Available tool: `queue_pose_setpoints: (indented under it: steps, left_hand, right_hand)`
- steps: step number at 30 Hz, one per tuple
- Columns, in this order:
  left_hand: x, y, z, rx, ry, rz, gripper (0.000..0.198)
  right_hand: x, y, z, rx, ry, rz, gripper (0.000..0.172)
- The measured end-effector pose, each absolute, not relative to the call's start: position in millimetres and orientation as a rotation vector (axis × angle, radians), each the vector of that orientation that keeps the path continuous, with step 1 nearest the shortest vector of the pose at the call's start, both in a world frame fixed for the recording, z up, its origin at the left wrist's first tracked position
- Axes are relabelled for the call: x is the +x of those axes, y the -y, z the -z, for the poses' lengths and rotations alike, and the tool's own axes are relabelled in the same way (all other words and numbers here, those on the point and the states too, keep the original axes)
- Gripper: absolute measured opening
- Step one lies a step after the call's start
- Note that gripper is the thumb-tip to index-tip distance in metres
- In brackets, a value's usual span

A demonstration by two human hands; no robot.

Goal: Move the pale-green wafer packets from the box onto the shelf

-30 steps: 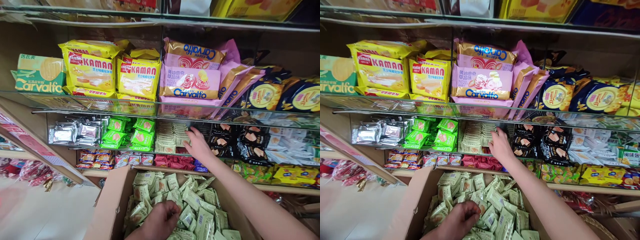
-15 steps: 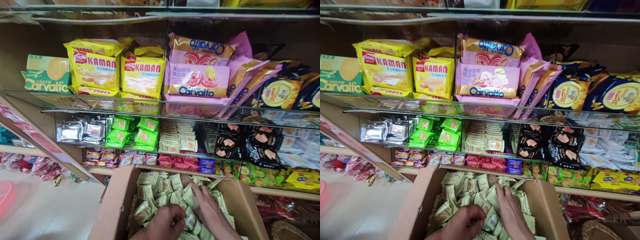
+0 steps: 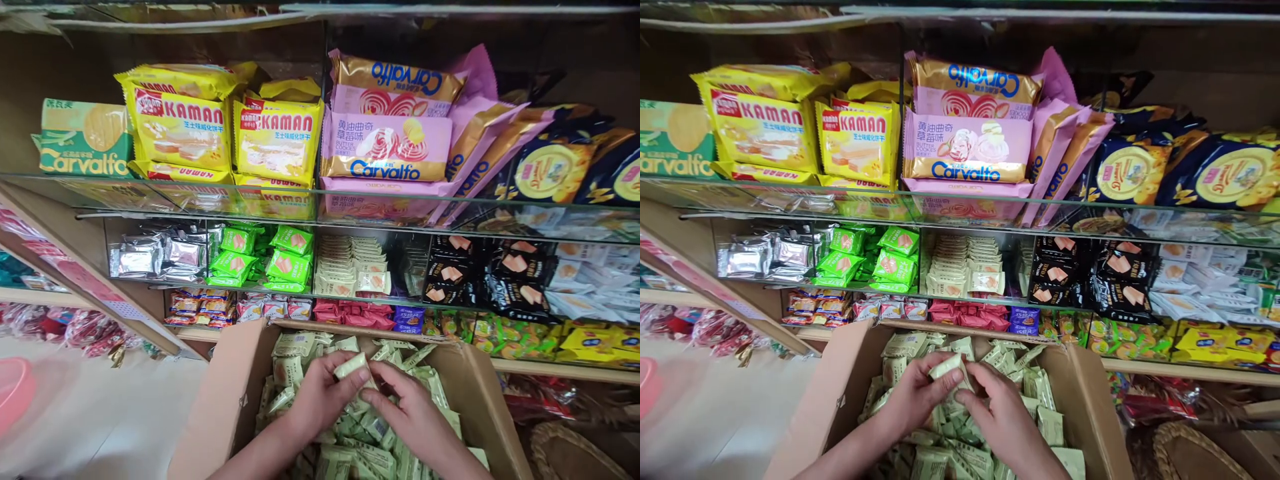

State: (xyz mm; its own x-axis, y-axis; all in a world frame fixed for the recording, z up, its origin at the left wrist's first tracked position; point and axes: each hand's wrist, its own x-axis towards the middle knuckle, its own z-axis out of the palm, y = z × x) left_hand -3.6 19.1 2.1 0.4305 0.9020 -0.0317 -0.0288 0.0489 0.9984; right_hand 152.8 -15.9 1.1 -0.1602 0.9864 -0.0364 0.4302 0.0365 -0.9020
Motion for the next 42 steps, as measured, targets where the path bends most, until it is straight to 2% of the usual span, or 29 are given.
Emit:
queue_pose_setpoints:
  steps: [3, 6, 11, 15, 18, 24, 29, 32, 38, 42]
  left_hand:
    - [0.9, -23.1, -10.1, 1.002, -0.89, -0.935, 0.026]
    - [2.3, -23.3, -14.7, 0.717, -0.8, -0.94, 0.028]
    - [6.8, -21.9, -17.8, 0.566, -0.666, -0.945, 0.027]
    - [10.0, -22.7, -16.0, 0.561, -0.655, -0.944, 0.033]
    - [9.7, -22.8, -14.8, 0.56, -0.714, -0.959, 0.031]
    - [11.2, -16.7, -18.6, 0.421, -0.559, -0.92, 0.025]
    - [9.7, -16.0, -24.6, 0.388, -0.47, -0.928, 0.035]
    - [7.8, -17.1, -27.4, 0.403, -0.448, -0.963, 0.038]
    - [10.7, -15.9, -23.9, 0.386, -0.444, -1.027, 0.043]
    - [8.5, -16.4, -15.3, 0.459, -0.555, -1.045, 0.036]
  right_hand:
    - [144.5, 13.8, 1.4, -1.399, 1.347, -1.227, 0.025]
    - [142.8, 12.4, 4.0, -1.298, 1.08, -1.358, 0.019]
    - [139.4, 9.7, 4.3, -1.096, 0.718, -1.397, 0.015]
    - [135.5, 7.8, 8.2, -1.069, 0.635, -1.346, 0.016]
    - [135.1, 9.7, 10.2, -1.175, 0.777, -1.127, 0.017]
    - [136.8, 20.3, 6.1, -1.287, 1.459, -0.314, 0.025]
    - [133.1, 35.4, 4.6, -1.167, 1.757, -0.189, 0.026]
    - [128.7, 41.1, 6.8, -1.246, 1.516, -0.275, 0.018]
    - [120.3, 31.9, 12.0, -1.308, 0.809, -1.089, 0.031]
    - [124.5, 29.1, 18.1, -1.24, 0.68, -1.147, 0.03]
